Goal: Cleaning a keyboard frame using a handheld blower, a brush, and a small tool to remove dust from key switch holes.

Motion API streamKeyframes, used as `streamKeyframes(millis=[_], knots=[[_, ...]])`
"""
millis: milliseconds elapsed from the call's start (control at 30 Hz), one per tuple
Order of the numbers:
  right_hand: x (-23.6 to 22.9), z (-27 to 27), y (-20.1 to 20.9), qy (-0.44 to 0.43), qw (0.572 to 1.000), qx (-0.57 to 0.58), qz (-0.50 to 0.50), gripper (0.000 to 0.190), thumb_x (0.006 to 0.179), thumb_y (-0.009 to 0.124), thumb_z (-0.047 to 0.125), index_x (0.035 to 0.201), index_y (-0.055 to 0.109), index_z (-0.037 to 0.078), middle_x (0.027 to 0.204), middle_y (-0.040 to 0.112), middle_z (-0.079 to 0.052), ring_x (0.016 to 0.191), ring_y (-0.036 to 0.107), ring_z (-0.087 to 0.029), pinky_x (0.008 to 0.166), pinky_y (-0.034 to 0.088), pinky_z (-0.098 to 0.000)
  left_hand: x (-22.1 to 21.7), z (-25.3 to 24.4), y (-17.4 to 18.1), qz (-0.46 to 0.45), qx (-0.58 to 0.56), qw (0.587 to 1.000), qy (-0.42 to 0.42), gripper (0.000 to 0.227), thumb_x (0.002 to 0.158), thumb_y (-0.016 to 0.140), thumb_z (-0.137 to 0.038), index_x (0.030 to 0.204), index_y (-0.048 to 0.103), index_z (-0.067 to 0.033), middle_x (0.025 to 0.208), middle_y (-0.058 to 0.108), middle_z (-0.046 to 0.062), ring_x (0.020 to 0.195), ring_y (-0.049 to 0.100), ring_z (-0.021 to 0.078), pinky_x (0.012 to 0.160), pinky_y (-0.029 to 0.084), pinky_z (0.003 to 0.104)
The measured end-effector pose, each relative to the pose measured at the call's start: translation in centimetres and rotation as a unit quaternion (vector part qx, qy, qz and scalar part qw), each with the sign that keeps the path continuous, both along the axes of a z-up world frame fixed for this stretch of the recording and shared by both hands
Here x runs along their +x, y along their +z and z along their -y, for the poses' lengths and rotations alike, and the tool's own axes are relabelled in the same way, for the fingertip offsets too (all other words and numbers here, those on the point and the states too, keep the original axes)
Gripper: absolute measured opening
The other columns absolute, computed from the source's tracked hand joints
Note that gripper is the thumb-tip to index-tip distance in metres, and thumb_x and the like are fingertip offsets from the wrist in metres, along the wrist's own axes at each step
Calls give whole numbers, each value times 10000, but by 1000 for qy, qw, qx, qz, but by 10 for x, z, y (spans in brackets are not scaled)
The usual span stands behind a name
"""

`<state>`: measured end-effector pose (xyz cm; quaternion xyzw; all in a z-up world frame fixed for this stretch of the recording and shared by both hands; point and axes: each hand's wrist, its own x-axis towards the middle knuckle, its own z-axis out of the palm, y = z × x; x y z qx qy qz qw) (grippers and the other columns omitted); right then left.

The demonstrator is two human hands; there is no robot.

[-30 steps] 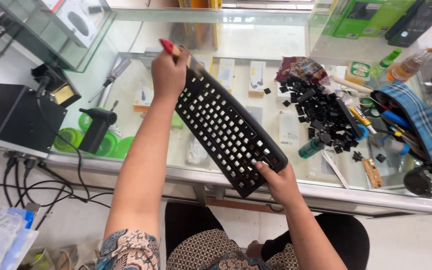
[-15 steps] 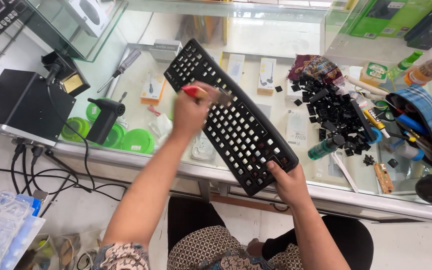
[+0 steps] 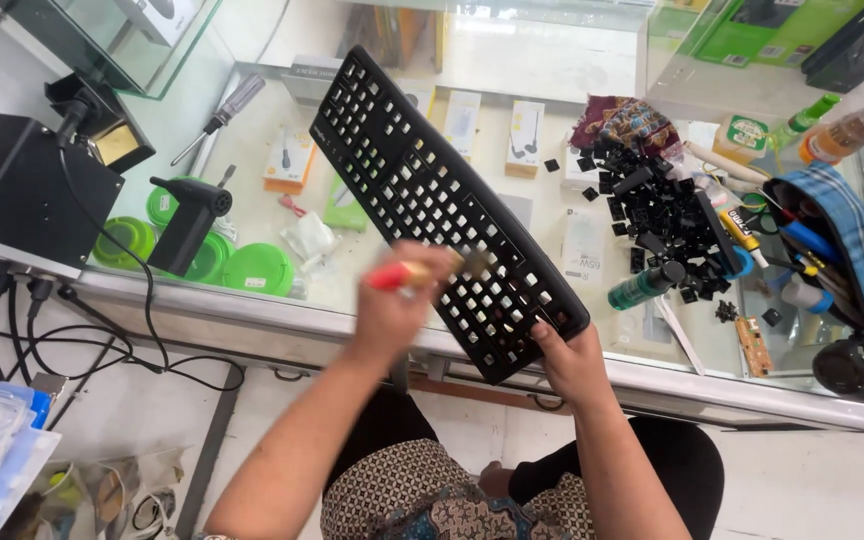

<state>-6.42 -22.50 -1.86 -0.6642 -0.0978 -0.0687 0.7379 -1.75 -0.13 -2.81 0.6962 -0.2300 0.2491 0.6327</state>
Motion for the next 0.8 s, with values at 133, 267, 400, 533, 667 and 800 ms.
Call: streamKeyframes(millis=[133,267,400,533,667,800], knots=[[17,25,-58,-7,999,-50,17,400,1038,562,330,1227,719,14,884,747,-129,814,675,-171,745,586,-365,14,-30,-6,24,55,989,133,55,994,715,-85,1014,761,-64,1039,786,147,989,760,329,872,593,428],[19,7,-15,3,999,-25,48,649,1061,451,497,1484,551,15,1214,719,-194,1095,604,-205,963,564,-457,-51,18,-4,6,44,997,61,155,917,720,3,1051,785,-43,1112,785,212,1006,767,382,909,610,465],[25,11,-33,65,989,125,51,895,1002,543,576,1658,249,44,1483,546,-235,1312,541,-296,1111,474,-538,-84,34,-12,-61,-53,989,-123,212,957,673,-73,1128,793,-39,1242,757,220,1149,725,373,937,600,453],[31,27,-71,145,967,205,53,902,1022,556,406,1695,32,111,1600,362,-325,1435,422,-457,1134,378,-666,-66,14,-32,-62,-51,985,-155,333,1006,696,-333,1033,770,-9,1155,777,221,1088,731,418,855,595,462],[22,19,-59,148,974,161,68,901,1002,604,328,1679,72,62,1615,360,-316,1441,432,-434,1146,378,-660,-6,-36,-26,-17,22,1000,-15,227,1010,641,-161,897,705,26,1085,777,245,986,759,424,801,601,454],[19,21,-90,110,982,144,53,784,1000,583,362,1626,272,7,1496,529,-266,1344,541,-361,1072,479,-602,-26,-10,-4,-12,68,996,48,114,966,636,-60,998,741,-28,1071,759,265,984,746,423,839,598,452]])
